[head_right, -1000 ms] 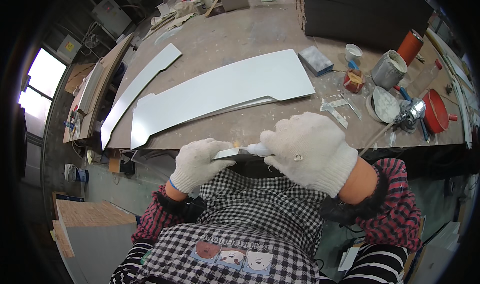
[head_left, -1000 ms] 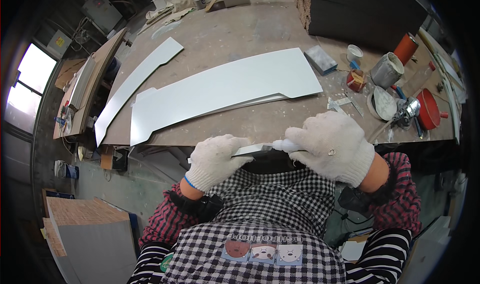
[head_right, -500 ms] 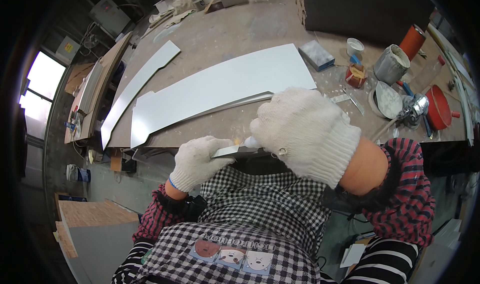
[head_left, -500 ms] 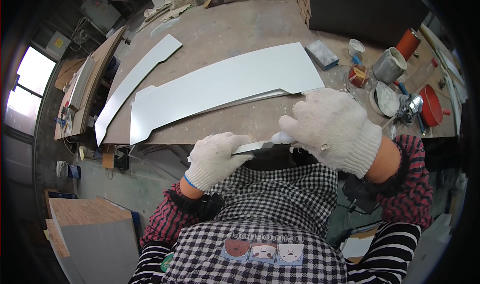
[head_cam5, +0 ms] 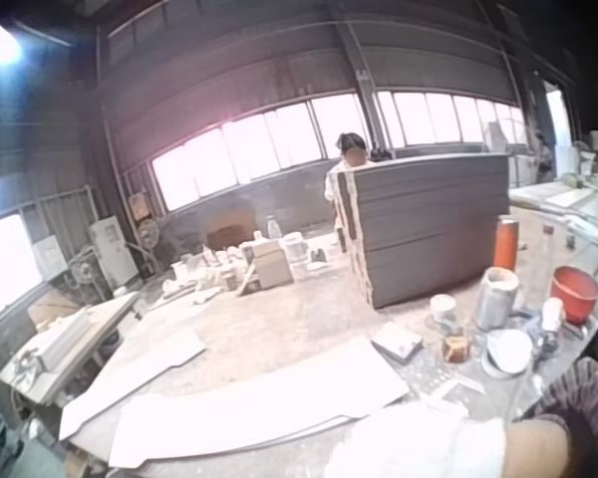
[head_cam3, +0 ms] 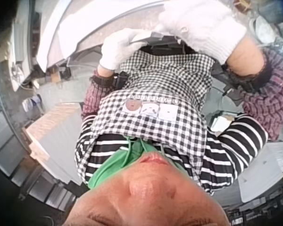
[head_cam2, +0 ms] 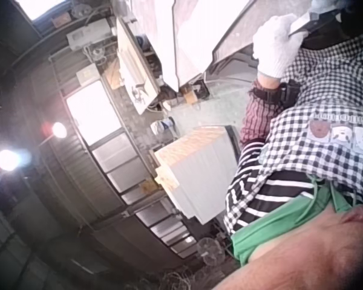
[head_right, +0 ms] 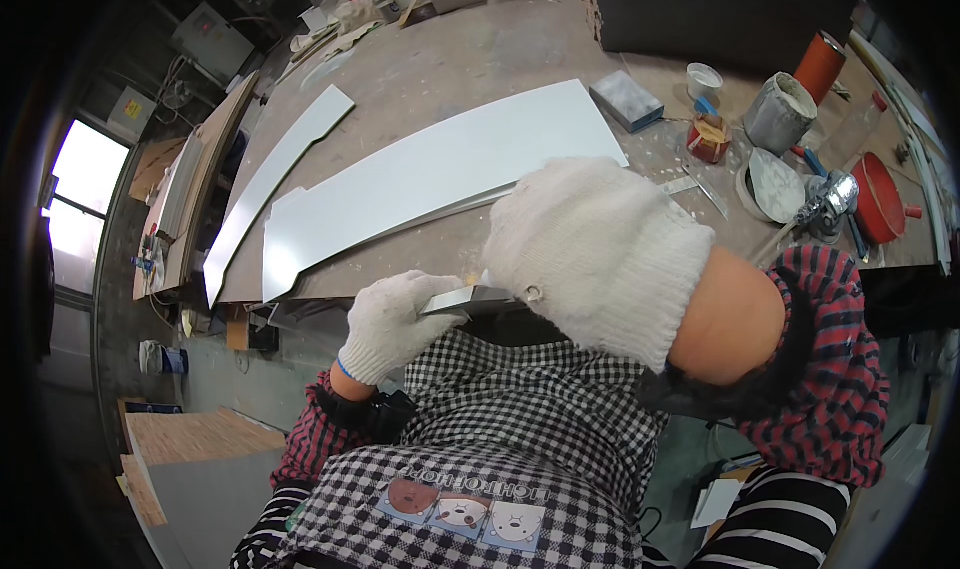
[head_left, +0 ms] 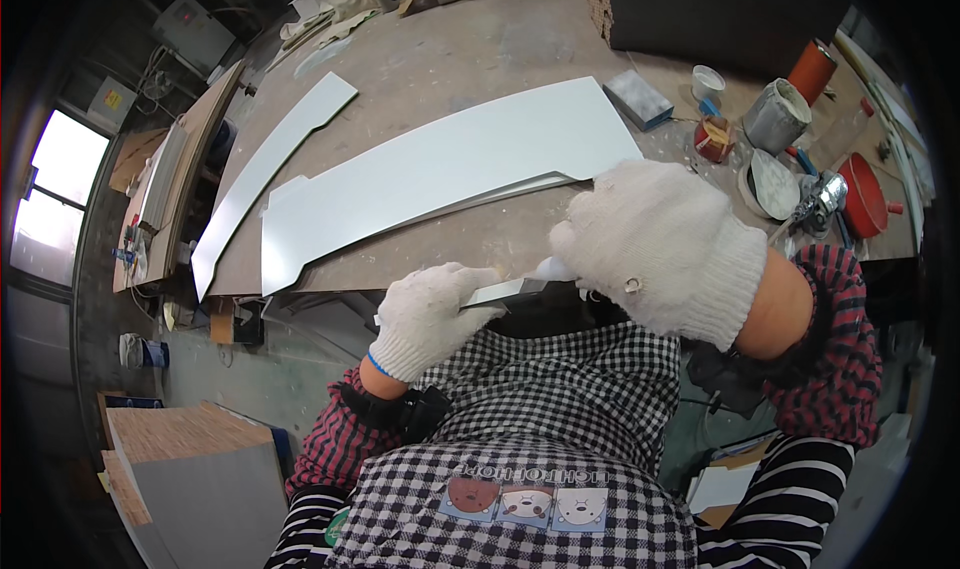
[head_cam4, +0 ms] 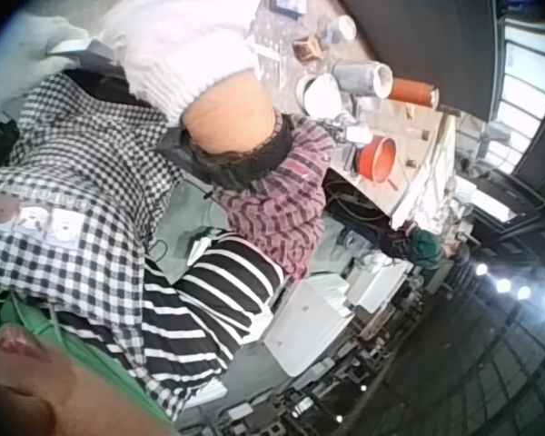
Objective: The recorder applies glue to small components, joins them to larger wooden parts, and uses a handheld sander to smooth the edges.
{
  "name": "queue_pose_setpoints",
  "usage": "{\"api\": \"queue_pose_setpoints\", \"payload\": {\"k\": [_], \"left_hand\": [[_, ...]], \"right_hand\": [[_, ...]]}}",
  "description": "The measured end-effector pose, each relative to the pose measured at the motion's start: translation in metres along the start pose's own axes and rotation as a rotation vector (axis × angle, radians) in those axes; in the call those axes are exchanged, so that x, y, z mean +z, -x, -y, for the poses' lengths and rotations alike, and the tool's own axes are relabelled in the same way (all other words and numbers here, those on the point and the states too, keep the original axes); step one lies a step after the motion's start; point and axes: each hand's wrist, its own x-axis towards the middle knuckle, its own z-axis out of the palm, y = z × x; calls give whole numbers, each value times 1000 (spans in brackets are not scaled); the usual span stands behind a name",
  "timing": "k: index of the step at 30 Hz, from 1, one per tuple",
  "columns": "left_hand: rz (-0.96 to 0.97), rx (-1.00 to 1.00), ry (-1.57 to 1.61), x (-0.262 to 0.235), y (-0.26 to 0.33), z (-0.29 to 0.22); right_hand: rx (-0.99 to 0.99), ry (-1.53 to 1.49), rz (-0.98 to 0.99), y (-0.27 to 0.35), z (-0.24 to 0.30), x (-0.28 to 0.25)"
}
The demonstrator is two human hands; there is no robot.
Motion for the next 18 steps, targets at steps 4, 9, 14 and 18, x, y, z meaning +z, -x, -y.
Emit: {"api": "queue_pose_setpoints", "payload": {"k": [4, 9, 14, 18], "left_hand": [[-3, -3, -15, 0, 0, -1], [4, -16, -35, 1, -1, 0], [4, -10, -29, 0, -1, -1], [8, -8, -34, 1, -1, 0]], "right_hand": [[24, -45, -25, 5, -4, 0], [80, -120, -9, 11, -4, 3], [180, -181, -5, 15, 0, 9], [207, -195, 113, 12, 3, 7]]}}
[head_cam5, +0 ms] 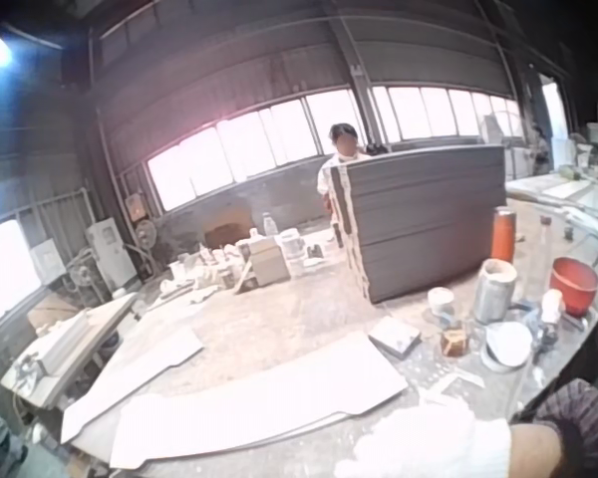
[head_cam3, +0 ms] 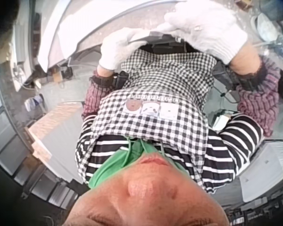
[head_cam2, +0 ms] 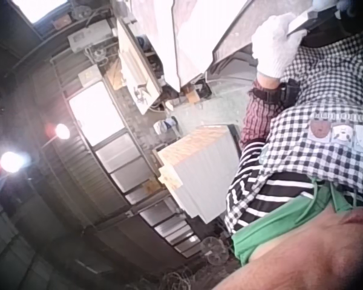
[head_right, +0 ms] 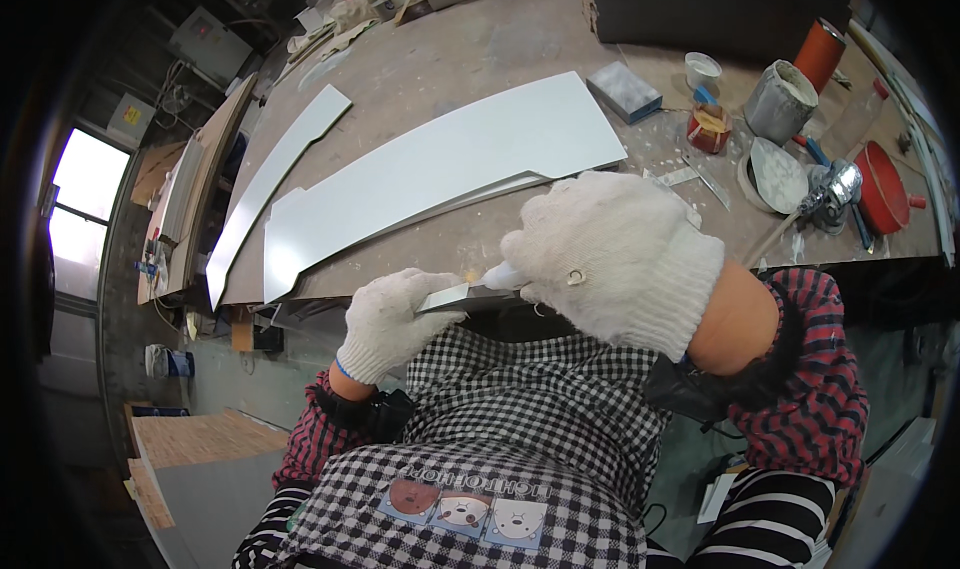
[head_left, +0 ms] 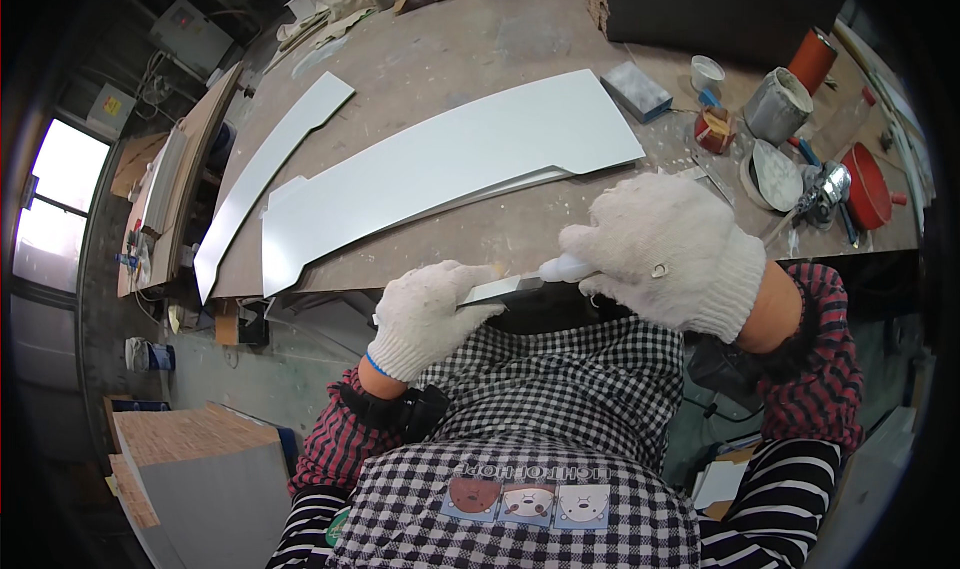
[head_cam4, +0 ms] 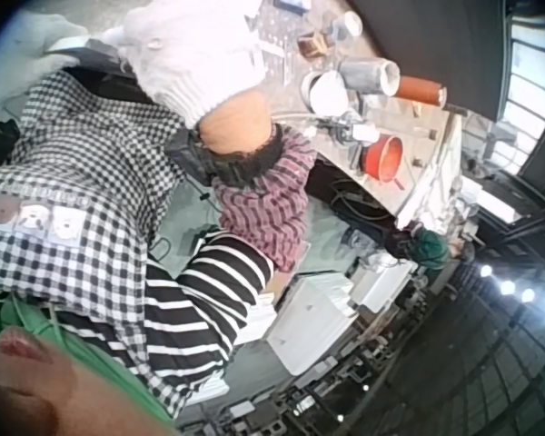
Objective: The recorder applies glue to small components, joins them to larger wooden parts, and uses a handheld sander to smooth the edges.
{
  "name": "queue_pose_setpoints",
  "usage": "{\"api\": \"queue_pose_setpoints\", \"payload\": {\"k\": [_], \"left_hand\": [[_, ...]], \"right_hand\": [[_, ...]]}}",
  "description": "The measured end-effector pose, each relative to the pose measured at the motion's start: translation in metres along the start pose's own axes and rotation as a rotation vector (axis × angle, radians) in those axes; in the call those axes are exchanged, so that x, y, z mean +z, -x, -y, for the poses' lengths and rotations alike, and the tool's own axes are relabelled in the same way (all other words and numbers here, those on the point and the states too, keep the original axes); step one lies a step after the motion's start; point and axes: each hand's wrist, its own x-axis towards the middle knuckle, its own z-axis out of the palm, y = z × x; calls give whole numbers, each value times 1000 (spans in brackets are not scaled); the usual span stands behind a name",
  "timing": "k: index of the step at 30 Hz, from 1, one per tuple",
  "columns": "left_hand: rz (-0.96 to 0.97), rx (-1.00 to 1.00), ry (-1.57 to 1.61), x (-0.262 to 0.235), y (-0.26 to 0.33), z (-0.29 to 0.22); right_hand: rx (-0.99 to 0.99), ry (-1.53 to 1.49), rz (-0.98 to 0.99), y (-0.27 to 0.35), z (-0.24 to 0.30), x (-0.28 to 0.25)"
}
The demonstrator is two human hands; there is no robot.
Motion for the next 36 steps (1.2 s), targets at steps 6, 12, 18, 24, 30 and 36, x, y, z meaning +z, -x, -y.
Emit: {"api": "queue_pose_setpoints", "payload": {"k": [6, 12, 18, 24, 30, 36], "left_hand": [[-19, -8, -22, 1, 0, -1], [-3, -21, -38, -1, 0, -2], [-8, -14, -6, 0, 1, -1], [-16, 14, -23, -1, -2, -1], [-57, 17, 101, -4, 1, -6], [-59, -45, 278, -5, -2, -7]], "right_hand": [[-132, 70, -162, -2, -3, 10], [-238, 184, -249, -6, 2, 6], [-239, 164, -270, -5, -1, 9], [-172, 40, -288, 4, -8, 14], [139, -339, -243, 20, -18, 35], [388, -1099, -589, 10, 7, 101]]}}
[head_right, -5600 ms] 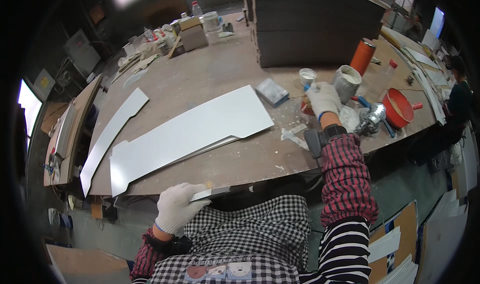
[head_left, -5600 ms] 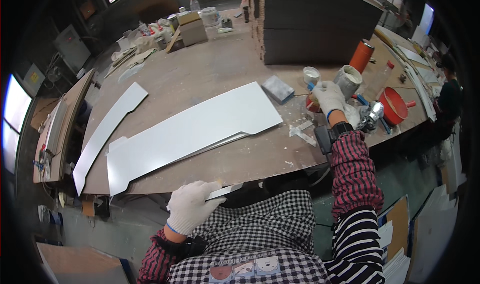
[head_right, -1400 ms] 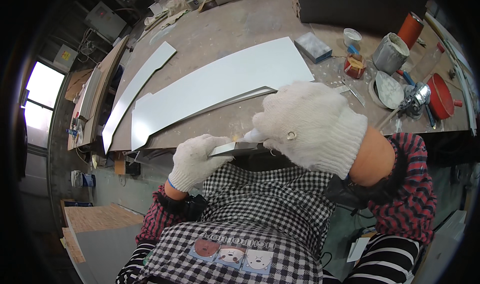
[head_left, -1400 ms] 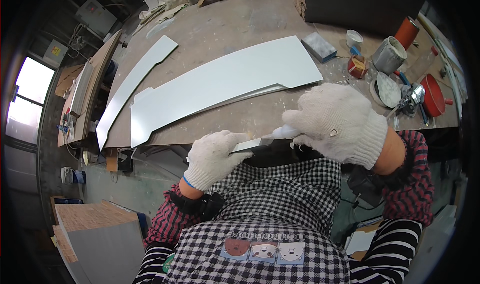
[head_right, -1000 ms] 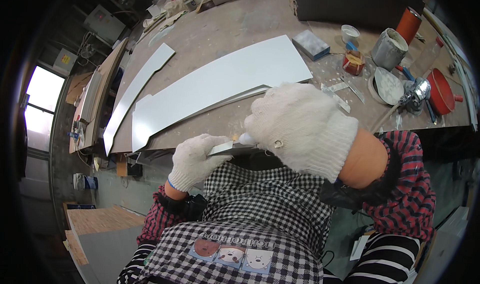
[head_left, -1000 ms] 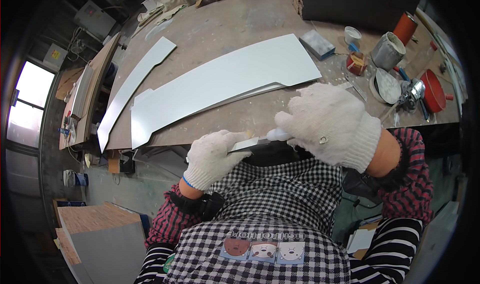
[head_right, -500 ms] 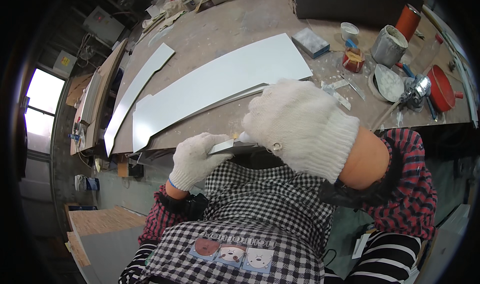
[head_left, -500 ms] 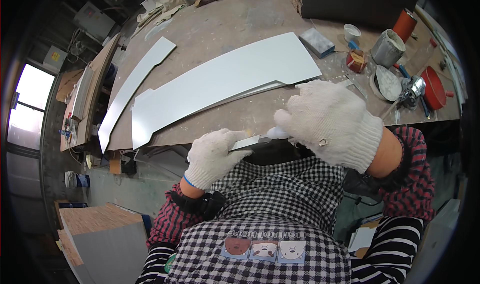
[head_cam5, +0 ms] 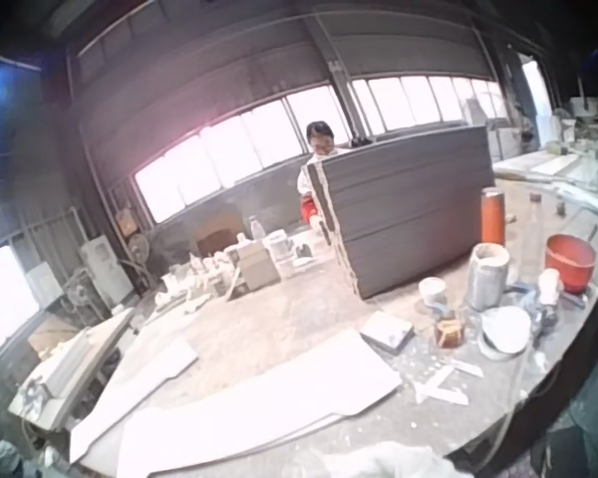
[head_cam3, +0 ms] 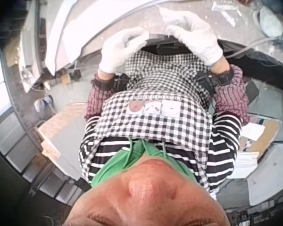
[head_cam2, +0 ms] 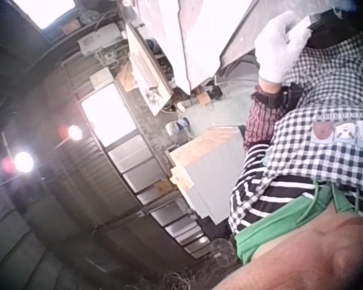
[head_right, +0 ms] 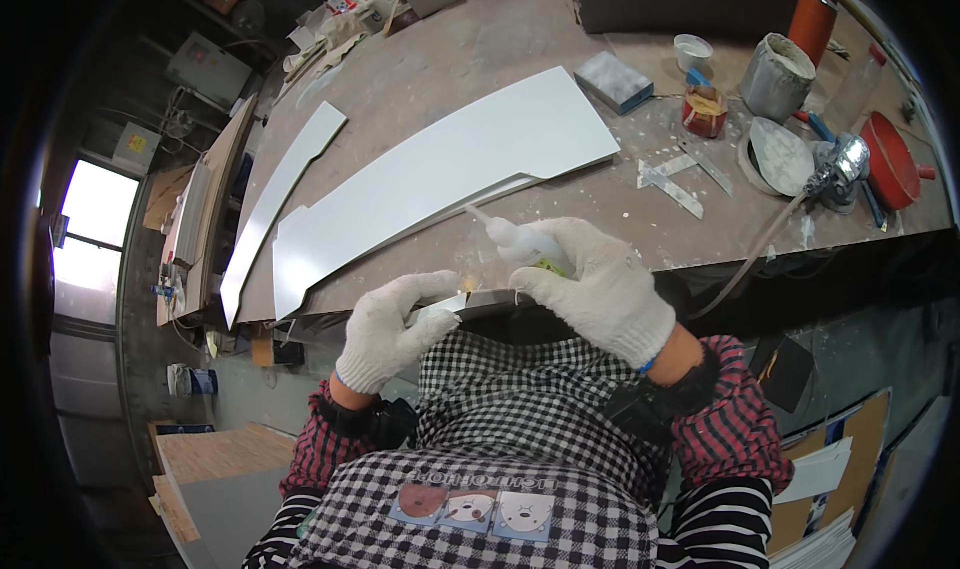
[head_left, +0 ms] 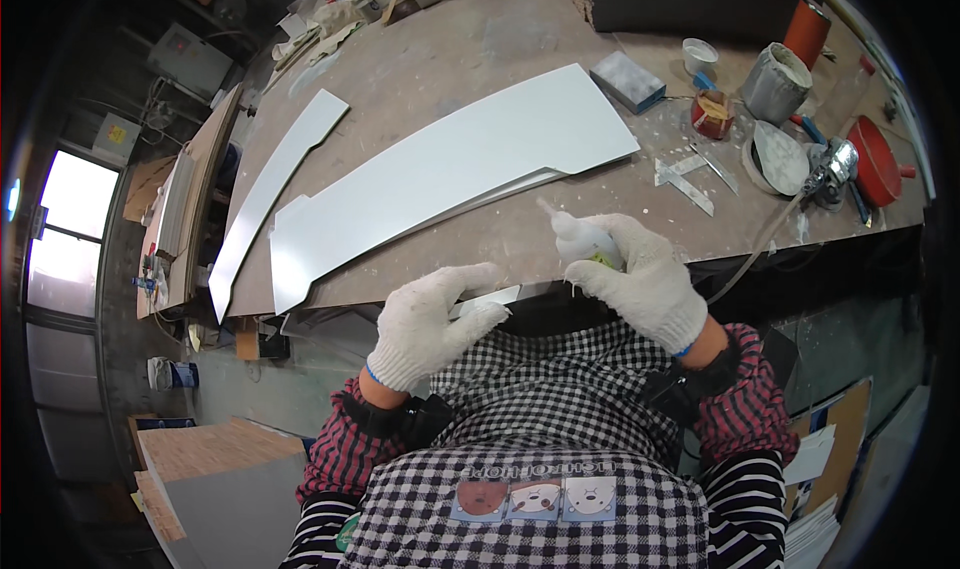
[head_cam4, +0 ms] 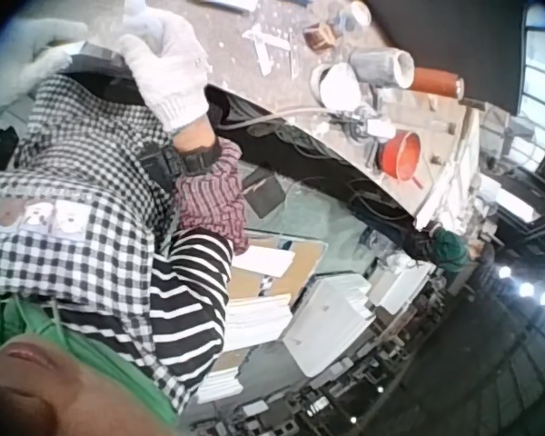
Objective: The recorder applies glue to small components, joins them to larger wooden parts, and uses a handheld sander to smooth the edges.
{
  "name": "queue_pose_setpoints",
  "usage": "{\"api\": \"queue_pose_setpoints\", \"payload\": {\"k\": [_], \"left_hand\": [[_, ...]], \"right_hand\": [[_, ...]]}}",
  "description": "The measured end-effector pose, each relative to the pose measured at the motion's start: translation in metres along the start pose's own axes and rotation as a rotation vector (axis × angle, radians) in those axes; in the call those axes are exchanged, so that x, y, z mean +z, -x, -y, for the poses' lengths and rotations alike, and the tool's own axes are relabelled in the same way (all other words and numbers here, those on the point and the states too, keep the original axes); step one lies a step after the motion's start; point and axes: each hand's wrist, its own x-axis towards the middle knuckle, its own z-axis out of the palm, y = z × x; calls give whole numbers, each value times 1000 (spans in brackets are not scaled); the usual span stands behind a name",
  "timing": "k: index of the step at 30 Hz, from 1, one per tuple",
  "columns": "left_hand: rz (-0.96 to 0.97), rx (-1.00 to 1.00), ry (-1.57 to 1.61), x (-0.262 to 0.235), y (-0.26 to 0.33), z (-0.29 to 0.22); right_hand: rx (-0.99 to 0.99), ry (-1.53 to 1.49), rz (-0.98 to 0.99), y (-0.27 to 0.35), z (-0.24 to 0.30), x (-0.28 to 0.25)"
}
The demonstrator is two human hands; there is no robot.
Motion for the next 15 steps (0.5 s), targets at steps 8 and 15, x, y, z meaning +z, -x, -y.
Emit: {"api": "queue_pose_setpoints", "payload": {"k": [8, 15], "left_hand": [[115, -55, -174, -5, -6, -14], [8, 4, -69, 1, -2, -1]], "right_hand": [[148, -264, -97, -1, 13, 22], [143, -145, -110, 2, 21, 27]]}}
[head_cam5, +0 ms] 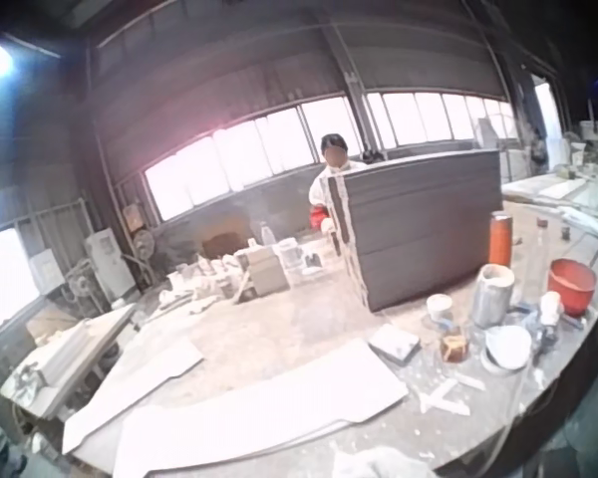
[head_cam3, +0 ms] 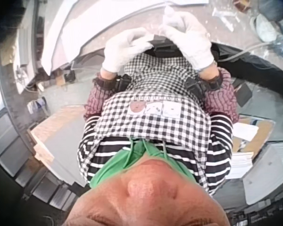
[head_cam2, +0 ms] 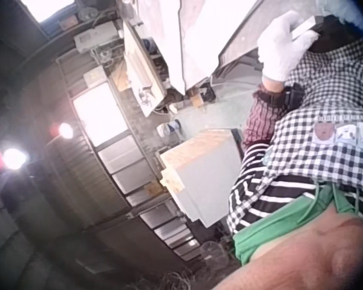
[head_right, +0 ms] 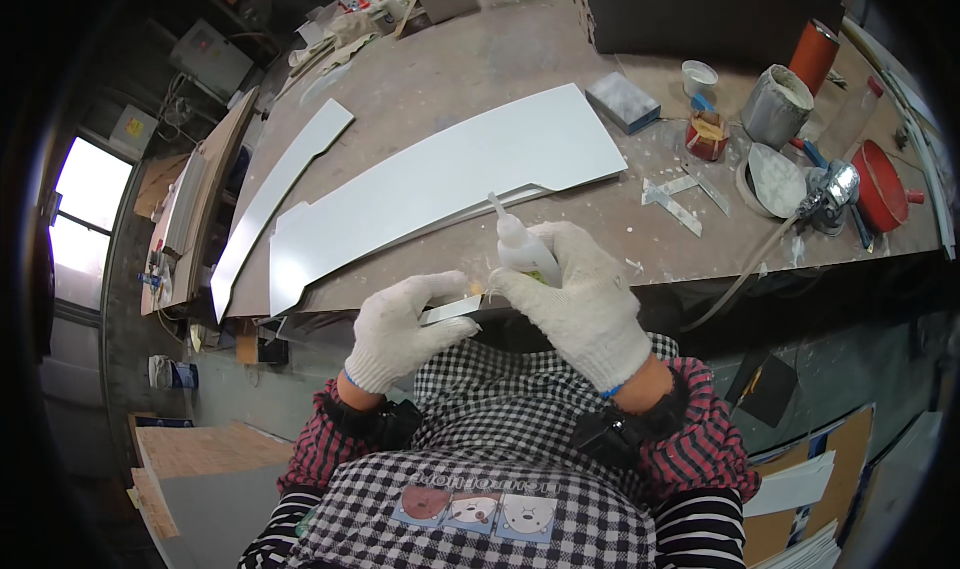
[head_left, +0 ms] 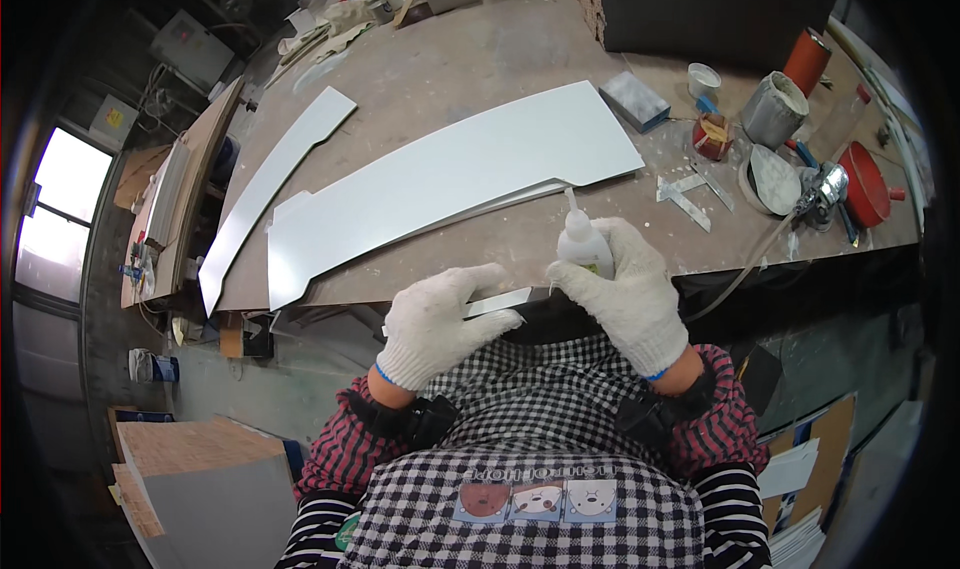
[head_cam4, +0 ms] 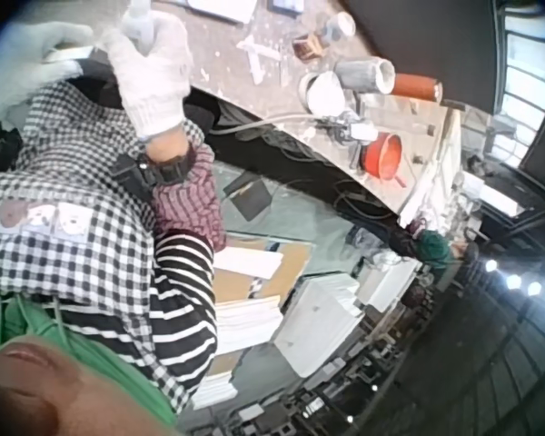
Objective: The recorder applies glue to small components, joins them to larger wooden parts, and uses a handheld sander to smooth the edges.
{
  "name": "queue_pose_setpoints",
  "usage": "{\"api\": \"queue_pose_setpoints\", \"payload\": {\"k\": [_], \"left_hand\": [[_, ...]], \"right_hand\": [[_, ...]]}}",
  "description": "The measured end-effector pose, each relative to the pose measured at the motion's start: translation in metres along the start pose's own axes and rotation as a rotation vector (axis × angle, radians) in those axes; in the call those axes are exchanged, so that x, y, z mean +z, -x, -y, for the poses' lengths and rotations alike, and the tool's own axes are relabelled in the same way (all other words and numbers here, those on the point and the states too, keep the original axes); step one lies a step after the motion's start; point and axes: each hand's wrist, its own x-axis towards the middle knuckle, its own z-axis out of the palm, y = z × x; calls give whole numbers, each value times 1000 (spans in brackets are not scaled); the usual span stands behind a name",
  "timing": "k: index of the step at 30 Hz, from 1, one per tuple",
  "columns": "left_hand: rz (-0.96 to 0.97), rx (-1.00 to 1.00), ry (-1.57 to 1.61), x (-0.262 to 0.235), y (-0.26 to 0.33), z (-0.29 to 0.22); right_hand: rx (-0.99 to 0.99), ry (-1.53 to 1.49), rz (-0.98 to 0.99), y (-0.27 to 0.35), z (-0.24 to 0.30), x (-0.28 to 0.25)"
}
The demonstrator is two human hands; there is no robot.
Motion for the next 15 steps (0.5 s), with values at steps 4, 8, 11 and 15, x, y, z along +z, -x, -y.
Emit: {"api": "queue_pose_setpoints", "payload": {"k": [4, 8, 11, 15], "left_hand": [[-216, 106, 111, 10, 2, 2], [-180, 435, 5, -1, -3, -1], [-235, 528, -112, 4, 0, -4], [-181, 463, -153, 4, 0, -6]], "right_hand": [[42, 75, -84, 5, 8, 0], [65, -170, -154, 8, -14, 2], [67, -129, -108, 11, -22, -3], [62, -129, -124, 15, -27, -4]]}}
